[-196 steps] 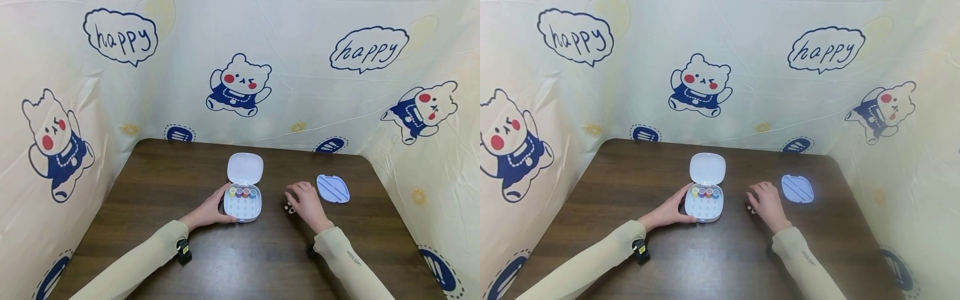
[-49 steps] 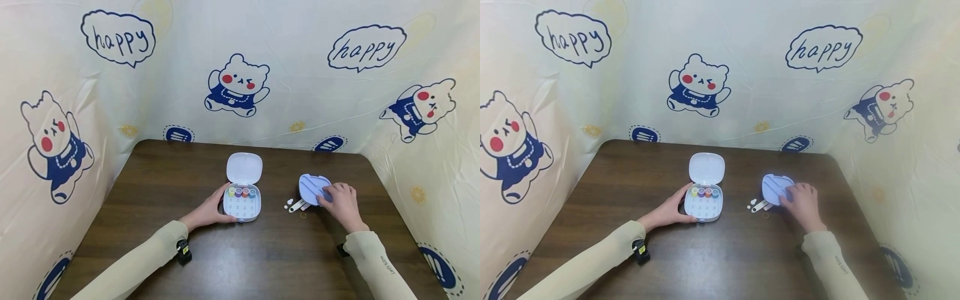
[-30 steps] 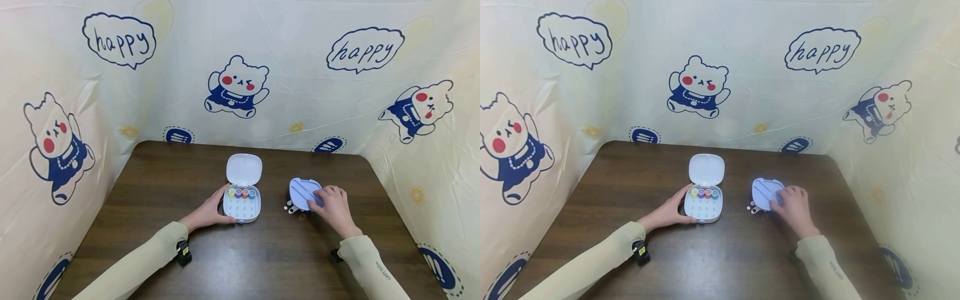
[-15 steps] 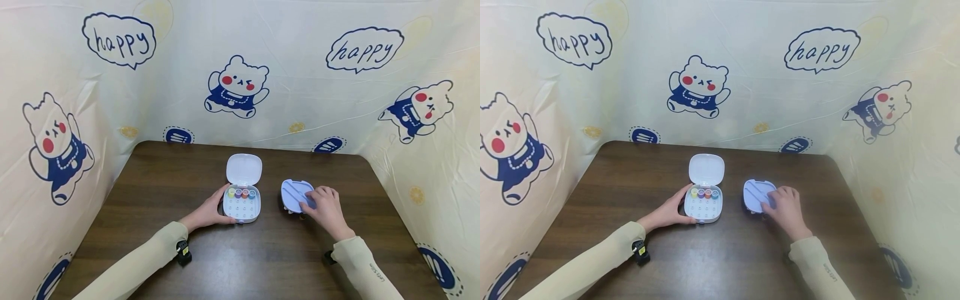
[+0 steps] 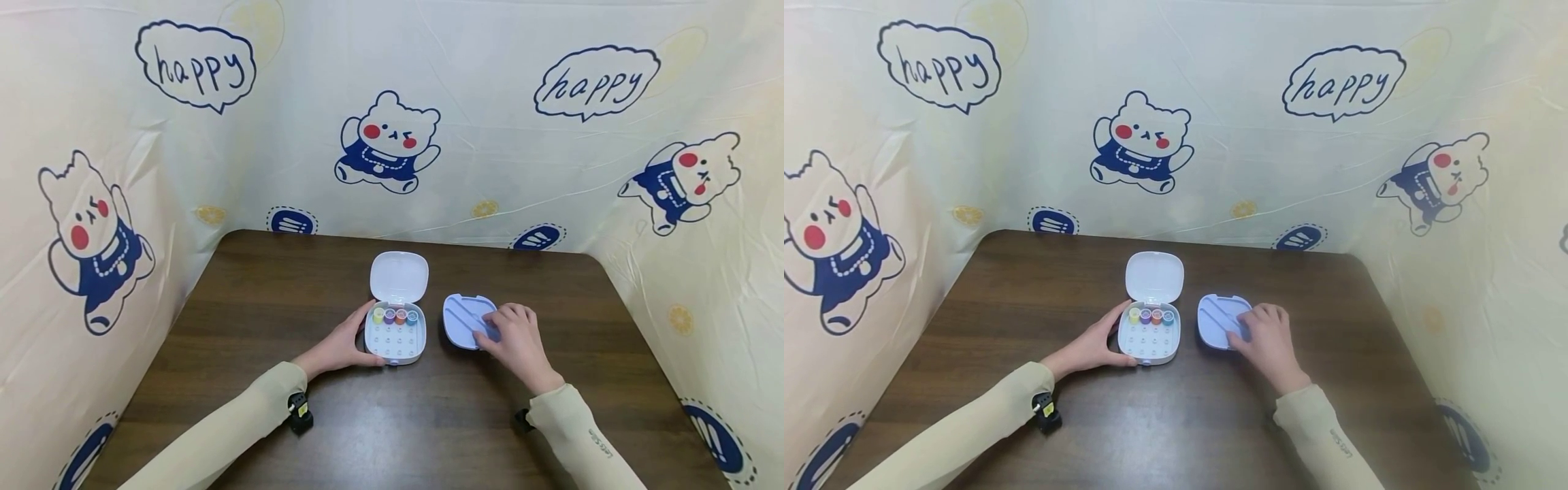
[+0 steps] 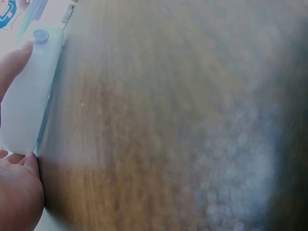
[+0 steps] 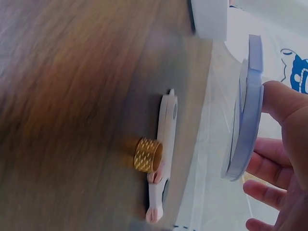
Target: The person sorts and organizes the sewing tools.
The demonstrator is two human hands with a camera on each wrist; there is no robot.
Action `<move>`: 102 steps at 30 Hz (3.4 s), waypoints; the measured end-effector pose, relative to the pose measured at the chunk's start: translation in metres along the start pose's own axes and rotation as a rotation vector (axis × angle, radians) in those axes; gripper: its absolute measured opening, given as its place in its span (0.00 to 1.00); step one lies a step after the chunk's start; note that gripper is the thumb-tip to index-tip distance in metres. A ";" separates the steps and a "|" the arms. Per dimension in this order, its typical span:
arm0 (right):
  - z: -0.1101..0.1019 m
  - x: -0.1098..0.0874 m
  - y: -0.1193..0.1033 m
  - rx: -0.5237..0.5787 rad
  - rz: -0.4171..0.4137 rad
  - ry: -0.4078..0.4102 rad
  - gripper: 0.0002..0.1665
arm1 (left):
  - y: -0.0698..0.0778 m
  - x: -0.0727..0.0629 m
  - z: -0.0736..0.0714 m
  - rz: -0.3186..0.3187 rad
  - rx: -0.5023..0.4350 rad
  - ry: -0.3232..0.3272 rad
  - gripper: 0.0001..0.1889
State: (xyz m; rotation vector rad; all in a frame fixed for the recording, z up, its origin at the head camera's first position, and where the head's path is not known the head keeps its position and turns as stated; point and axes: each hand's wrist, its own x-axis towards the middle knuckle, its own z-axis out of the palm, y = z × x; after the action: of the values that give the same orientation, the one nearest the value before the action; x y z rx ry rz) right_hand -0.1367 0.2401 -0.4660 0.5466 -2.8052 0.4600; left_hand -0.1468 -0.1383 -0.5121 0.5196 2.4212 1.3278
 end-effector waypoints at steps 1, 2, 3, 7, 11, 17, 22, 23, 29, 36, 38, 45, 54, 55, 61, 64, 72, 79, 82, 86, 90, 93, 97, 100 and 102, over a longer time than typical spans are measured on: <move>0.001 0.000 -0.001 0.000 -0.003 0.000 0.21 | 0.000 0.000 0.000 0.000 0.000 0.000 0.66; 0.001 0.001 -0.003 0.002 -0.006 0.000 0.21 | 0.000 0.000 0.000 0.001 -0.002 0.000 0.66; 0.002 0.001 -0.004 0.002 -0.009 0.000 0.22 | 0.000 0.000 0.000 0.001 -0.003 0.000 0.66; 0.004 0.004 -0.010 -0.003 -0.022 -0.005 0.22 | 0.000 0.000 -0.001 0.004 -0.011 -0.001 0.66; 0.005 0.008 -0.017 -0.019 -0.037 -0.008 0.22 | -0.002 0.001 -0.001 0.010 -0.013 -0.001 0.67; 0.006 0.012 -0.029 -0.022 -0.050 -0.024 0.22 | -0.005 0.002 -0.001 0.023 -0.012 -0.001 0.67; 0.008 0.016 -0.038 -0.009 -0.067 -0.029 0.21 | -0.006 0.004 0.000 0.038 -0.024 0.001 0.67; 0.009 0.016 -0.040 -0.007 -0.072 -0.029 0.21 | -0.006 0.004 0.000 0.038 -0.024 0.002 0.67; 0.015 0.020 -0.050 -0.016 -0.104 -0.031 0.20 | -0.006 0.005 0.000 0.042 -0.021 0.005 0.67; 0.020 0.025 -0.065 -0.011 -0.140 -0.041 0.19 | -0.006 0.004 0.001 0.043 -0.022 0.010 0.68; 0.022 0.026 -0.068 -0.010 -0.142 -0.050 0.19 | -0.006 0.004 0.001 0.050 -0.022 0.012 0.68; 0.028 0.031 -0.081 -0.011 -0.155 -0.058 0.18 | -0.007 0.003 0.001 0.042 -0.024 0.008 0.68; 0.037 0.034 -0.094 0.005 -0.161 -0.044 0.19 | -0.008 0.003 0.001 0.052 -0.020 0.009 0.67; 0.038 0.035 -0.096 0.000 -0.165 -0.035 0.19 | -0.008 0.003 0.001 0.053 -0.018 0.011 0.67; 0.044 0.036 -0.106 -0.018 -0.181 -0.012 0.19 | -0.010 0.004 0.001 0.058 -0.005 0.016 0.67; 0.046 0.036 -0.110 -0.017 -0.181 -0.006 0.20 | -0.010 0.003 0.001 0.059 -0.007 0.016 0.66; 0.050 0.037 -0.117 -0.038 -0.178 0.030 0.21 | -0.009 0.004 0.001 0.059 -0.012 0.012 0.66; 0.053 0.037 -0.120 -0.038 -0.189 0.044 0.21 | -0.009 0.004 0.001 0.062 -0.012 0.009 0.66; 0.055 0.037 -0.121 -0.050 -0.186 0.047 0.21 | -0.010 0.004 0.001 0.068 -0.014 0.007 0.66; 0.056 0.037 -0.122 -0.066 -0.181 0.044 0.22 | -0.010 0.004 0.001 0.069 -0.014 0.004 0.66; 0.056 0.038 -0.122 -0.061 -0.181 0.047 0.21 | -0.011 0.005 0.001 0.069 -0.011 0.006 0.66; 0.057 0.038 -0.122 -0.059 -0.181 0.049 0.21 | -0.012 0.005 0.001 0.071 -0.010 0.007 0.66; 0.058 0.038 -0.123 -0.059 -0.177 0.050 0.21 | -0.012 0.005 0.001 0.073 -0.015 0.009 0.66; 0.059 0.038 -0.122 -0.061 -0.171 0.043 0.21 | -0.011 0.005 0.001 0.066 -0.016 0.007 0.66; 0.061 0.038 -0.122 -0.064 -0.168 0.036 0.22 | -0.011 0.005 0.001 0.060 -0.014 0.005 0.66</move>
State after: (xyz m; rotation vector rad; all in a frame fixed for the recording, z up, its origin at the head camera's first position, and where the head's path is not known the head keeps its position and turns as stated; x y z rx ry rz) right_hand -0.1331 0.0996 -0.4790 0.7448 -2.7005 0.3406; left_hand -0.1526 -0.1408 -0.5225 0.5899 2.4161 1.3708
